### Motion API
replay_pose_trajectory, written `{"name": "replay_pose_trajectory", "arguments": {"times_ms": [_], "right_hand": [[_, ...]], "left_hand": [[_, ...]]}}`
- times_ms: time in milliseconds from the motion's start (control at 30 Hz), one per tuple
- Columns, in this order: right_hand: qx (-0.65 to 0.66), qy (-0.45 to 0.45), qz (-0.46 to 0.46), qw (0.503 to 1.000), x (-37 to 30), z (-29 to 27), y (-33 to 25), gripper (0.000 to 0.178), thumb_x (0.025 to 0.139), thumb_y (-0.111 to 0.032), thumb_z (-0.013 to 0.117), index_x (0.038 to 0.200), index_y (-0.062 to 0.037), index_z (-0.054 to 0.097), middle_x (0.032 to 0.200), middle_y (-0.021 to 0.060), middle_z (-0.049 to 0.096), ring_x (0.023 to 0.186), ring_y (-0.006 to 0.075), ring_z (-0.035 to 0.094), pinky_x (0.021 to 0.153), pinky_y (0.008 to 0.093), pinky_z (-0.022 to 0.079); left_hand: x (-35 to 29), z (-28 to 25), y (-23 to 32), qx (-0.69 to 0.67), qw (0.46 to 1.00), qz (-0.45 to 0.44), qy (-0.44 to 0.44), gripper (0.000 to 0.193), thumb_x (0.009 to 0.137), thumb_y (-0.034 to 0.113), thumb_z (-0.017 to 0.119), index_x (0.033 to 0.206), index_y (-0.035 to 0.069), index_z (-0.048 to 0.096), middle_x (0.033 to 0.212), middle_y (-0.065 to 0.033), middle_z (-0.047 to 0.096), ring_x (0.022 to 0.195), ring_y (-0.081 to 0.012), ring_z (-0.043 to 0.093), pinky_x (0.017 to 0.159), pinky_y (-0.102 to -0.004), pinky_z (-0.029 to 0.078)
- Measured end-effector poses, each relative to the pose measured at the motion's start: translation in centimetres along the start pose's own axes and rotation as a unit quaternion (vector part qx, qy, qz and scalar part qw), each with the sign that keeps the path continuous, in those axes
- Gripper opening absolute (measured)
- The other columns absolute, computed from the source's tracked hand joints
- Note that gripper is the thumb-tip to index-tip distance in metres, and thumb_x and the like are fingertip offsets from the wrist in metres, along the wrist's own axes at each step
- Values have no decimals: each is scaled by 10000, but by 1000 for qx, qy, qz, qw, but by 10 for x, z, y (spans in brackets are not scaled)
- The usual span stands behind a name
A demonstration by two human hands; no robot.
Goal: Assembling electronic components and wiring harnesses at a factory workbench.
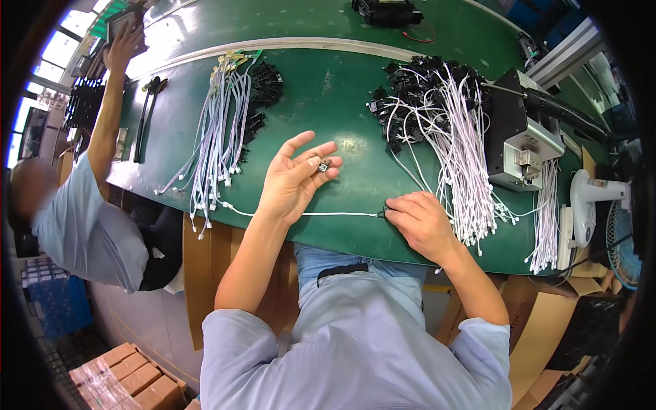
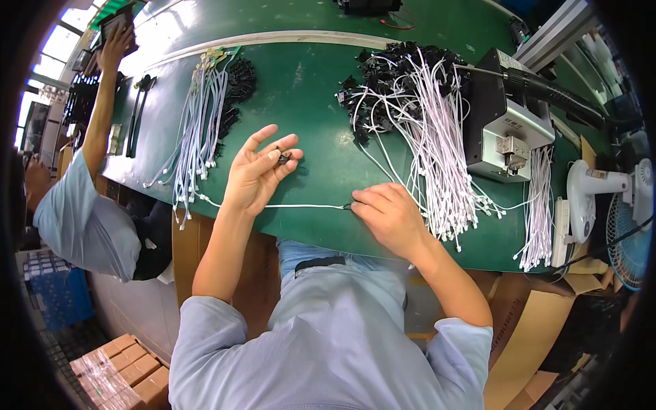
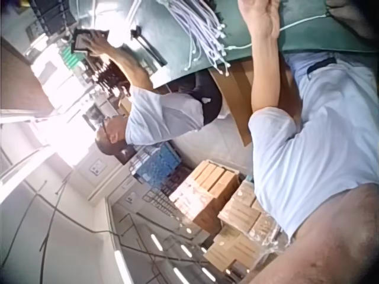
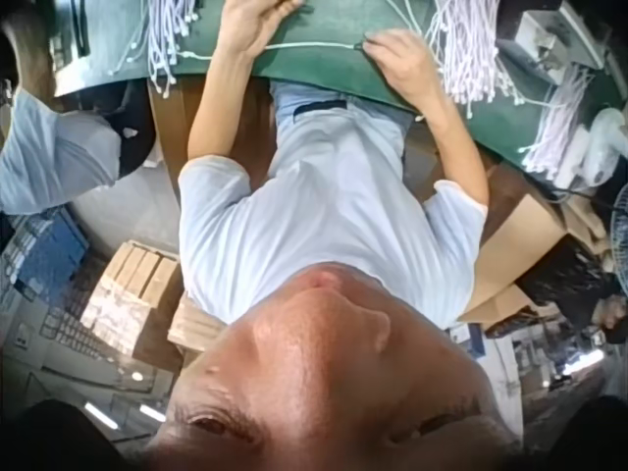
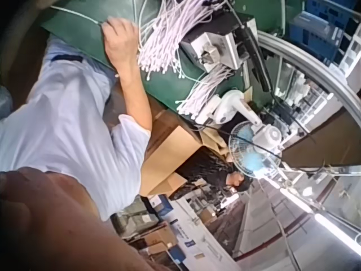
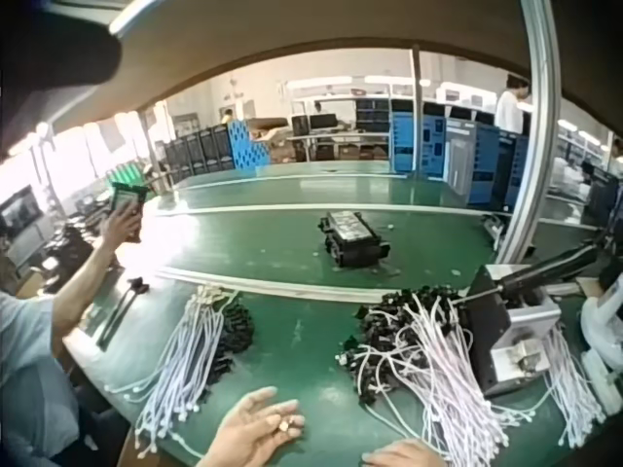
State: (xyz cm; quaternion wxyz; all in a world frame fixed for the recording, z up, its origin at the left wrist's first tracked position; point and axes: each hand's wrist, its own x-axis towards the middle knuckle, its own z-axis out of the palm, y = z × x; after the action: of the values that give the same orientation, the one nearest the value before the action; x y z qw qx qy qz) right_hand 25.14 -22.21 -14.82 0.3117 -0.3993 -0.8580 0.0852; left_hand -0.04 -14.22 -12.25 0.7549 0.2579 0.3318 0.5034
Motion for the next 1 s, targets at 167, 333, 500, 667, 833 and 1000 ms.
{"name": "replay_pose_trajectory", "arguments": {"times_ms": [167, 333, 500, 667, 833, 1000], "right_hand": [[2, 1, -1, 1000, 1, 0, -1, 187, 684, -31, 677, 869, -48, 661, 1000, 58, 663, 910, 225, 612, 812, 359, 469], [3, 2, 0, 1000, 2, 0, -2, 193, 681, -29, 679, 872, -48, 663, 996, 56, 664, 908, 223, 613, 812, 356, 471], [-3, 8, 10, 1000, 0, -2, -3, 188, 687, -45, 678, 875, -51, 666, 994, 46, 659, 920, 213, 607, 823, 351, 467], [-30, -18, 10, 999, -5, 3, 0, 184, 726, -97, 652, 908, -76, 670, 1010, 28, 640, 977, 201, 585, 864, 350, 447], [-88, -50, 14, 995, -10, -4, -6, 261, 762, -154, 654, 1018, -108, 658, 1105, 21, 616, 1052, 201, 565, 936, 374, 420], [-60, -81, 51, 994, -19, -7, -9, 329, 805, -200, 652, 1122, -115, 633, 1230, 29, 576, 1152, 199, 535, 1005, 399, 384]], "left_hand": [[4, -22, -9, -36, 996, 10, -75, 209, 941, 79, 550, 1137, 24, 505, 1129, -230, 599, 851, -272, 651, 667, -292, 549], [1, -16, -9, -28, 999, 18, -23, 138, 954, 111, 543, 1025, 3, 591, 1102, -189, 623, 770, -240, 654, 649, -272, 546], [-1, -12, -12, 23, 999, 16, -27, 186, 905, 11, 556, 1083, -30, 594, 1089, -181, 624, 824, -246, 670, 717, -280, 567], [-14, 9, -18, 310, 945, 88, -52, 227, 825, -60, 618, 1051, -46, 626, 1097, -168, 631, 946, -247, 656, 790, -329, 557], [-19, 23, -34, 561, 778, 217, -182, 209, 744, -50, 698, 944, 8, 687, 1098, -129, 646, 921, -211, 650, 782, -309, 538], [-10, 30, -48, 587, 734, 234, -250, 270, 729, -43, 706, 989, 24, 680, 1081, -116, 657, 953, -245, 641, 796, -326, 528]]}}
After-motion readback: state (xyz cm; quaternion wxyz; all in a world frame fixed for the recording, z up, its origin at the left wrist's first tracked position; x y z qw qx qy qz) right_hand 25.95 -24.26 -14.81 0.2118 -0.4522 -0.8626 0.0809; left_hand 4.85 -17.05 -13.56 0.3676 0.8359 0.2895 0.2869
